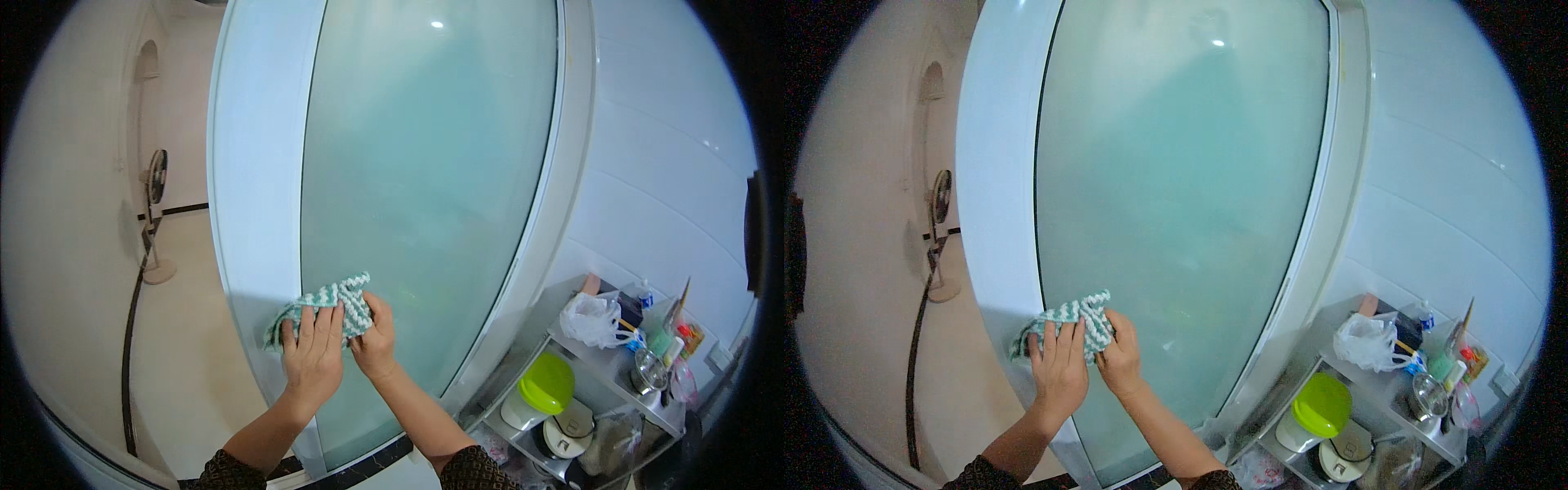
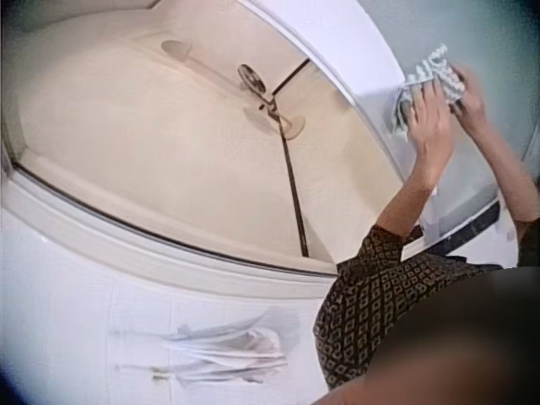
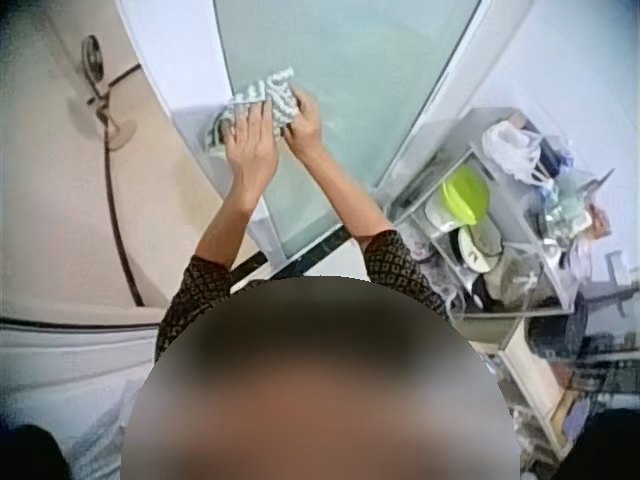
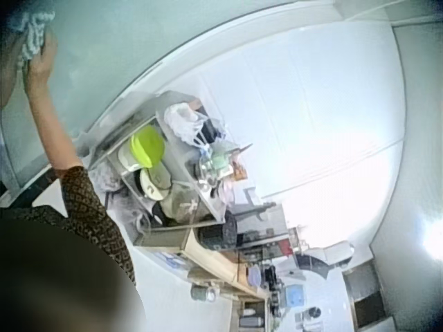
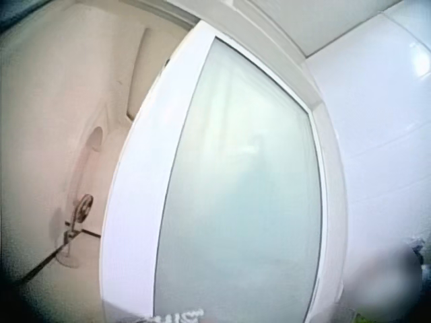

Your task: The person wipes a glass door, a red range hood, and a black rice cooker with a green and white cloth. They then walk to the dining area, pick up a small metal cup, and place it on a nearby table.

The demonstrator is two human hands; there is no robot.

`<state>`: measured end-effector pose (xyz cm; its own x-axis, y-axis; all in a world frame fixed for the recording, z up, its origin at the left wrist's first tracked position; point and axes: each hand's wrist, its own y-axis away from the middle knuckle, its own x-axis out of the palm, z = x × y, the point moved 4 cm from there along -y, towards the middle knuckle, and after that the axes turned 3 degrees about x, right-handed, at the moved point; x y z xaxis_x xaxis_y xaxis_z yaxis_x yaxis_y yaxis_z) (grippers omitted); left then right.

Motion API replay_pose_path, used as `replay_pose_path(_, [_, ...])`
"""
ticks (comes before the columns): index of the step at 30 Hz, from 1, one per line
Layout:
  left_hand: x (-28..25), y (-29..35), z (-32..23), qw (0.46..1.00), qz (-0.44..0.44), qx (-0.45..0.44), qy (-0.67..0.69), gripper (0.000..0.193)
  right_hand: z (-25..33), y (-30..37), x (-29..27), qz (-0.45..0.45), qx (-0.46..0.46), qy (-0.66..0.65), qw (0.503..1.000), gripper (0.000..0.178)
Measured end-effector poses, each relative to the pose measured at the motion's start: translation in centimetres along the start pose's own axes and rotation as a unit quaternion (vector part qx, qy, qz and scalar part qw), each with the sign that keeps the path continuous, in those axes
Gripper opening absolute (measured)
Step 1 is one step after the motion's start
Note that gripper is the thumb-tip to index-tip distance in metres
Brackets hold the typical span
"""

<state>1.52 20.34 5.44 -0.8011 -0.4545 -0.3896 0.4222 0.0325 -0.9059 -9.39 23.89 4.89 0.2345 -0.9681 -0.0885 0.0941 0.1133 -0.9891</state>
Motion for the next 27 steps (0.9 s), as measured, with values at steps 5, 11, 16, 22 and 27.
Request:
replay_pose_path(5, [-0.2, -2.1, -0.2, 0.999, 0.022, 0.015, 0.033, 0.052, -3.2, -2.0, -1.6, -0.018, 0.018, 0.038, 0.999, 0.052])
replay_pose_path(11, [-0.5, -8.7, -0.4, 0.998, -0.06, 0.004, -0.01, 0.053, -4.3, -8.3, -3.3, -0.123, 0.056, 0.218, 0.967, 0.044])
replay_pose_path(16, [0.9, -5.8, -2.0, 1.0, 0.01, -0.024, -0.003, 0.051, -3.5, -7.7, -3.0, -0.048, 0.037, 0.218, 0.974, 0.045])
replay_pose_path(22, [1.9, -0.5, -2.1, 0.998, 0.021, -0.008, -0.056, 0.042, -2.5, -1.1, -1.0, -0.033, -0.041, 0.067, 0.996, 0.028])
replay_pose_path(27, [2.2, -4.0, -2.2, 0.993, 0.026, 0.025, -0.111, 0.041, -6.7, -1.8, -1.3, -0.034, -0.061, 0.056, 0.996, 0.027])
